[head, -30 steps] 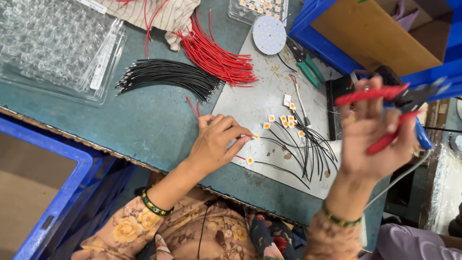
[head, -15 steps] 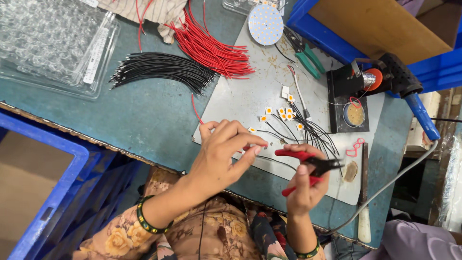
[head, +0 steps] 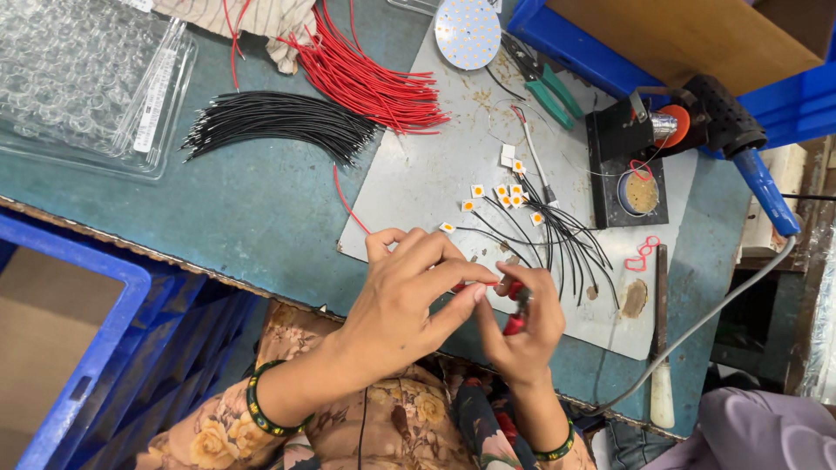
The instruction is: The person solders red and black wires to small square LED modules on a workbench. They use a soldering iron and wire cutters to attach wires to each LED, then place the finished units on the table.
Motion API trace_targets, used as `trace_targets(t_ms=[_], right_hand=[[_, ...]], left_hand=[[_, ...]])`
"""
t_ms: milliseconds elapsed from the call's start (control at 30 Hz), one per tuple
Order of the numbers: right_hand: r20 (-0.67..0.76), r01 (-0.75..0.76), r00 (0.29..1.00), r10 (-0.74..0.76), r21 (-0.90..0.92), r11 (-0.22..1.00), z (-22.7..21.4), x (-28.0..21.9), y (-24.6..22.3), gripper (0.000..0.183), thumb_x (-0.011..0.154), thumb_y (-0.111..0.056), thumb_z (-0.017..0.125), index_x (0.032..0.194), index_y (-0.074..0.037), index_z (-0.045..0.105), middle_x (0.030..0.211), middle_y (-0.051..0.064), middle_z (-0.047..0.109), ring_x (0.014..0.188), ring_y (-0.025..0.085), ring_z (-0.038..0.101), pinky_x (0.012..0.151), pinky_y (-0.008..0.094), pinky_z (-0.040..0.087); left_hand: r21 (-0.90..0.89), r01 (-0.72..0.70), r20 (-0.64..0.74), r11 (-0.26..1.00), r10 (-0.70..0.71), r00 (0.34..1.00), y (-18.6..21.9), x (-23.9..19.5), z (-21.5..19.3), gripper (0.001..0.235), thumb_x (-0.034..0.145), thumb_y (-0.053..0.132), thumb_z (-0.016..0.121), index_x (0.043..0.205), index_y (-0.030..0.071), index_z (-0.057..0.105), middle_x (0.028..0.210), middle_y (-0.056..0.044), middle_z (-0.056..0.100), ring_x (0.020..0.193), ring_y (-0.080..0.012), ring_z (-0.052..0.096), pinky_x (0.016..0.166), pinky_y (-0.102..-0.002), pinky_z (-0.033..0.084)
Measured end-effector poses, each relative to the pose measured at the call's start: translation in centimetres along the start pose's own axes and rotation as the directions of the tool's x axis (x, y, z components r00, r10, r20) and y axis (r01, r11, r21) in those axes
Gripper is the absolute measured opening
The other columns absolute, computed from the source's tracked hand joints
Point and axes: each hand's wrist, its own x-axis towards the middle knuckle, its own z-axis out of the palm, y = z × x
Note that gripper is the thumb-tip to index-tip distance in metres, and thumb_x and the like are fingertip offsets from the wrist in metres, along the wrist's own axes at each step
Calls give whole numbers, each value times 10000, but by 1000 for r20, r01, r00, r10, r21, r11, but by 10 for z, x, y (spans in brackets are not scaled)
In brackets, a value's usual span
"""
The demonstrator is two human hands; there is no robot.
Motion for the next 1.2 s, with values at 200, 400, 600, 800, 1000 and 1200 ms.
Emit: trace_targets(t_ms=[200, 400, 600, 800, 1000, 1200], right_hand=[[64, 134, 990, -124, -186, 973, -2, 9, -9, 367, 809, -1, 755, 1150, -13, 623, 982, 130, 662, 817, 230, 668, 734, 318, 546], [63, 153, 988, -143, -226, 962, -2, 8, -9, 371, 800, -10, 754, 1149, -16, 627, 991, 136, 664, 857, 269, 668, 754, 342, 545], [63, 146, 989, -135, -233, 961, -1, 6, -8, 398, 789, -16, 756, 1165, -12, 627, 969, 134, 639, 827, 265, 649, 729, 342, 537], [63, 170, 985, -159, -231, 958, 0, 5, -9, 369, 801, -7, 745, 1148, -16, 621, 977, 127, 647, 822, 264, 646, 725, 343, 533], [48, 150, 989, -143, -247, 957, 1, 4, -8, 291, 833, -18, 763, 1092, -23, 631, 923, 118, 631, 753, 252, 626, 668, 337, 514], [59, 127, 992, -115, -270, 955, 0, 3, -3, 226, 844, -18, 756, 1034, -23, 635, 852, 111, 611, 671, 229, 587, 612, 329, 485]], left_hand=[[1, -20, -1, 1000, 20, 1000, 2, -1, 0, 173, 937, 185, 726, 1109, 202, 737, 897, 39, 571, 877, -148, 573, 955, -410, 300], [-9, -20, 14, 1000, 20, 1000, 2, -3, -1, 169, 943, 185, 716, 1111, 194, 737, 900, 28, 568, 879, -158, 571, 953, -409, 303], [-23, -17, 28, 1000, 18, 999, 1, -4, -1, 171, 949, 181, 703, 1115, 184, 741, 903, 17, 564, 885, -167, 573, 953, -410, 300], [-32, -23, 29, 999, 24, 999, 0, -5, 0, 169, 961, 182, 698, 1126, 177, 735, 914, 17, 570, 895, -169, 572, 964, -410, 298], [-18, -30, 27, 999, 31, 999, -1, -6, 0, 181, 962, 176, 692, 1137, 180, 736, 903, 12, 559, 886, -171, 567, 960, -412, 294], [29, -45, 3, 999, 45, 999, -2, -8, 1, 158, 973, 177, 686, 1127, 181, 724, 897, 8, 551, 883, -174, 566, 952, -418, 297]])
